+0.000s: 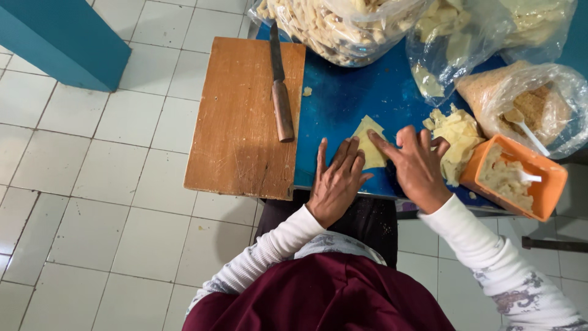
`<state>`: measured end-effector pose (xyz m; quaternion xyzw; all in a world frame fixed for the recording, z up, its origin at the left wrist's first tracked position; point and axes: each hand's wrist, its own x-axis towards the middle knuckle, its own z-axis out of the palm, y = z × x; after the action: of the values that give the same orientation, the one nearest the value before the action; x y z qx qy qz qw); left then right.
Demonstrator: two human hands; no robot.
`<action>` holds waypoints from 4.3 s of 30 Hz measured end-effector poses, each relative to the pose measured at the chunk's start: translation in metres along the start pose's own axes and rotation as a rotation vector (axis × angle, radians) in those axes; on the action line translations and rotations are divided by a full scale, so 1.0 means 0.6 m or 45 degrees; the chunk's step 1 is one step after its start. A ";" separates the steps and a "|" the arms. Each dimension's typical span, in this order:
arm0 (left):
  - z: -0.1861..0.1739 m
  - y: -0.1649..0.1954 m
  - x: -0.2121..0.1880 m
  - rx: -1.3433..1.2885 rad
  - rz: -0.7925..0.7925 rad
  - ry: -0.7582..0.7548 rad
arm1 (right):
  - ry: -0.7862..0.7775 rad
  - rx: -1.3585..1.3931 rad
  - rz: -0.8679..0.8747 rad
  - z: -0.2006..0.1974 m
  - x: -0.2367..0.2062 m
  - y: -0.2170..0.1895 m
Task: The person sits at a table and stacks thin yellow sheets on the work surface, spooning brown powder from a plastic bag onto them. They fold and press the sheets together and place finished pieces into an orange container.
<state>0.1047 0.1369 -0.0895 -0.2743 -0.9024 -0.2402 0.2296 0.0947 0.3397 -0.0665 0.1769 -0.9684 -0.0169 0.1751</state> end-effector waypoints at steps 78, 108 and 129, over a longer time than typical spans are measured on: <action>0.015 0.021 0.014 -0.060 -0.047 0.146 | 0.235 0.779 1.081 -0.054 -0.205 0.399; 0.024 0.013 0.019 -0.121 -0.345 0.123 | 0.018 1.161 1.090 -0.129 -0.141 0.295; 0.037 -0.008 0.021 -0.254 -0.349 0.207 | 0.293 0.319 -0.001 -0.048 -0.066 0.040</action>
<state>0.0860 0.1505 -0.1011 -0.1498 -0.8814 -0.3791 0.2387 0.1311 0.3768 -0.0501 0.1985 -0.9364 0.1244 0.2612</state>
